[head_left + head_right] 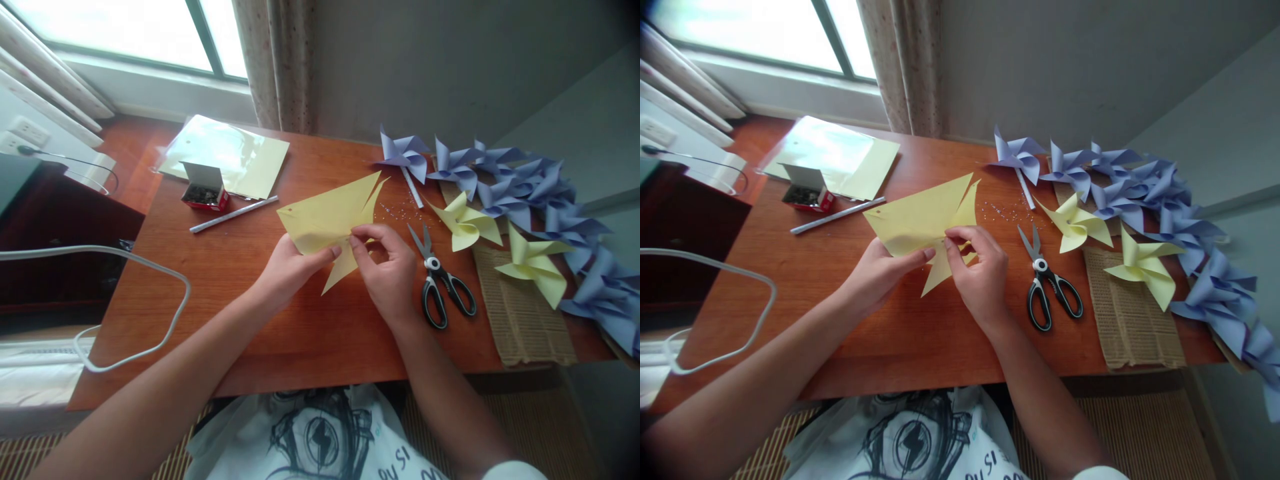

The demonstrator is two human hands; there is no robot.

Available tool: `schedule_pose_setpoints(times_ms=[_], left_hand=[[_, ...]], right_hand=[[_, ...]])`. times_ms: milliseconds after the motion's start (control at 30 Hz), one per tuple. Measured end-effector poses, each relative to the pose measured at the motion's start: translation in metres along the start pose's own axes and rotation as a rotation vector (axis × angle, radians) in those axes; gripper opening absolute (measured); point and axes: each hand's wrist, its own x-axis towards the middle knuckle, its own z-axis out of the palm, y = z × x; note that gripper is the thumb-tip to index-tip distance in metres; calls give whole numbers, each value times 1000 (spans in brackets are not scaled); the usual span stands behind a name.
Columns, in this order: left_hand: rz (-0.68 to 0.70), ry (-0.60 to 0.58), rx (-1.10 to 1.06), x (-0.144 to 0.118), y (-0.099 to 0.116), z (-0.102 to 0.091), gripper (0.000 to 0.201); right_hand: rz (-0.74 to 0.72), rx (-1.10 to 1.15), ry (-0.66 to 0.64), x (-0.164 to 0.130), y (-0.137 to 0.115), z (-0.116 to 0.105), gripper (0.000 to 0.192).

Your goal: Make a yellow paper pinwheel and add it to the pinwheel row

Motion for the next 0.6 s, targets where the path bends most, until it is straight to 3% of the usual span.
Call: schedule_pose_setpoints(times_ms=[233, 367, 600], left_hand=[[-32, -64, -30, -1, 5, 2, 50], [9, -1, 8, -1, 4, 5, 55], [16, 68, 33, 1, -1, -1, 46]], right_hand=[[5, -12, -8, 0, -2, -1, 6], [51, -2, -18, -1, -1, 0, 4], [55, 35, -73, -2, -1, 2, 4]])
